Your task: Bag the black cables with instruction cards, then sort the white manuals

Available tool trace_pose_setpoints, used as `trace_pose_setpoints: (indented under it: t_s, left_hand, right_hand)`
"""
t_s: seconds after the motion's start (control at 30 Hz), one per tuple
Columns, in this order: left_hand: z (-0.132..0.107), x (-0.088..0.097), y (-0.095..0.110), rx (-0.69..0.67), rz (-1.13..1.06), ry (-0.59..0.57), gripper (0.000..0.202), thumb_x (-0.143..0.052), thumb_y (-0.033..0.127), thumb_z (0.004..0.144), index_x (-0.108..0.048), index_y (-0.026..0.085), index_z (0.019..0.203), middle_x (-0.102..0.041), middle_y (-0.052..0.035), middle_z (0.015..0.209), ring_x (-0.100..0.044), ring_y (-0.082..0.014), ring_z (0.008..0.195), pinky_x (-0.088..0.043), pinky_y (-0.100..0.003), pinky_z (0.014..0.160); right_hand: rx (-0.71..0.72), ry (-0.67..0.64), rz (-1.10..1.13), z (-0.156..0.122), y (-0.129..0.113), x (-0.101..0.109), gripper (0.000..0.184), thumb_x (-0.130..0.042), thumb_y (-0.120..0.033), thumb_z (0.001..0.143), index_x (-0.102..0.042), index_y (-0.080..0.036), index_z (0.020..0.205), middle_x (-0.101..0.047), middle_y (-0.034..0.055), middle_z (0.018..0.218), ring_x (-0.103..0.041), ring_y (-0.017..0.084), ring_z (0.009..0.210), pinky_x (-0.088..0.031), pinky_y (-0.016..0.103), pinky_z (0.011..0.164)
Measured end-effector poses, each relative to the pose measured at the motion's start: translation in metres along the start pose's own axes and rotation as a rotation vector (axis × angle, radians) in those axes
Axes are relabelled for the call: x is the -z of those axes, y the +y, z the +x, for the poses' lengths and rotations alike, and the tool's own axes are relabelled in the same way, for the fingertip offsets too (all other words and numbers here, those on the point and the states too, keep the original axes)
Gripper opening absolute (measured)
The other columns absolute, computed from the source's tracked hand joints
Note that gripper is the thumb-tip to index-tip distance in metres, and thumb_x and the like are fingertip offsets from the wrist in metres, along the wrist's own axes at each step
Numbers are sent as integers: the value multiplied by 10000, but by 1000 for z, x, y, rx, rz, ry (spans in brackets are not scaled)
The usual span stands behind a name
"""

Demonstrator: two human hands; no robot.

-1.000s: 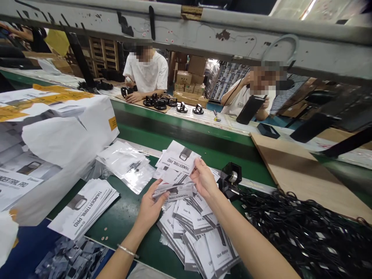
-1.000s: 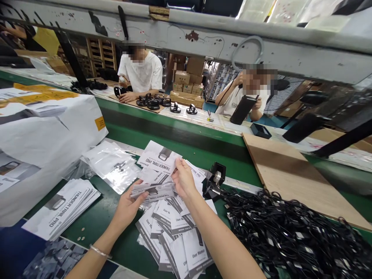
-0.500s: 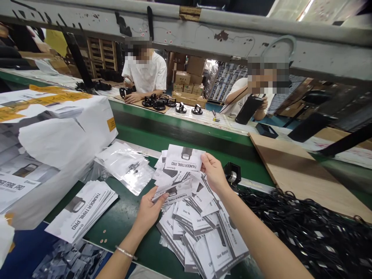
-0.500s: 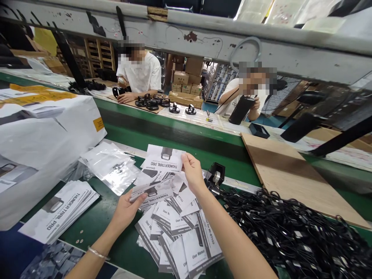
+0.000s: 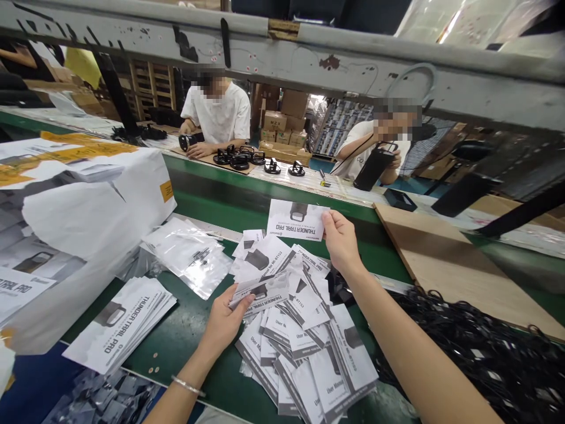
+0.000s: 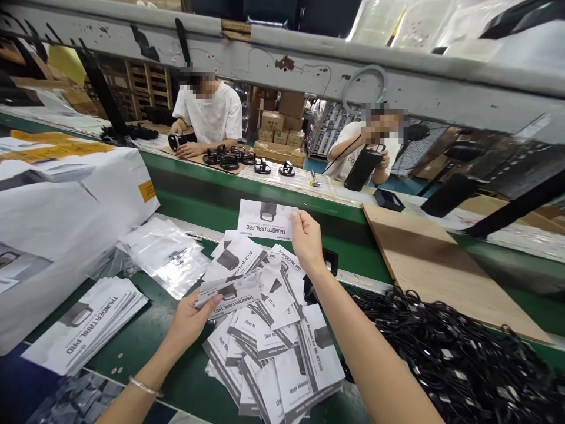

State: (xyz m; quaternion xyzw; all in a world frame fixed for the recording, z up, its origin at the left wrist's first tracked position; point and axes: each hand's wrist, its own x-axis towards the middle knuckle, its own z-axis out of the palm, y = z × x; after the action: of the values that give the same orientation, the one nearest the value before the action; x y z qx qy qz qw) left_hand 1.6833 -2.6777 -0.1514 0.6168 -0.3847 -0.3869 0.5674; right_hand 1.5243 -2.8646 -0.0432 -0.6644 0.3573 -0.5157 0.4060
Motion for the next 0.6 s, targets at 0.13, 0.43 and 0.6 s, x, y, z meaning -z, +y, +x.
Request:
trace_pose_setpoints:
  t_s: [0.13,0.43,0.6]
  left_hand:
    - [-1,-1,3,22,-13,-4,380,-571,419,786,-616,158,1058,-670,-96,1063,-633,-258,947,-529,-327,746]
    - [2,-1,-5,-8,-52,-18,500,-493,495,814,-554,159,1179,-612,-105,1177,-594,-265,1019,-501,-343,823]
    - [0,-3,-5,-37,-93,-11,564,-362,561,846,-560,151,1179,-581,-107,1229,-523,-269,1136,-433,-365,942]
  right_hand:
    - [53,54,-9,7,-6,3,293,-502,-425,832,-484,-188,660,-416,-44,581,-371,94,528,-331,203,483]
    - [-29,-488,-165,-53,2,2,253,-508,-388,832,-604,-196,698,-557,6,677,-518,147,639,-421,275,621]
    - [-102,-386,-325,-80,26,-5,192,-524,-330,814,-645,-195,751,-626,28,746,-563,178,706,-427,294,654]
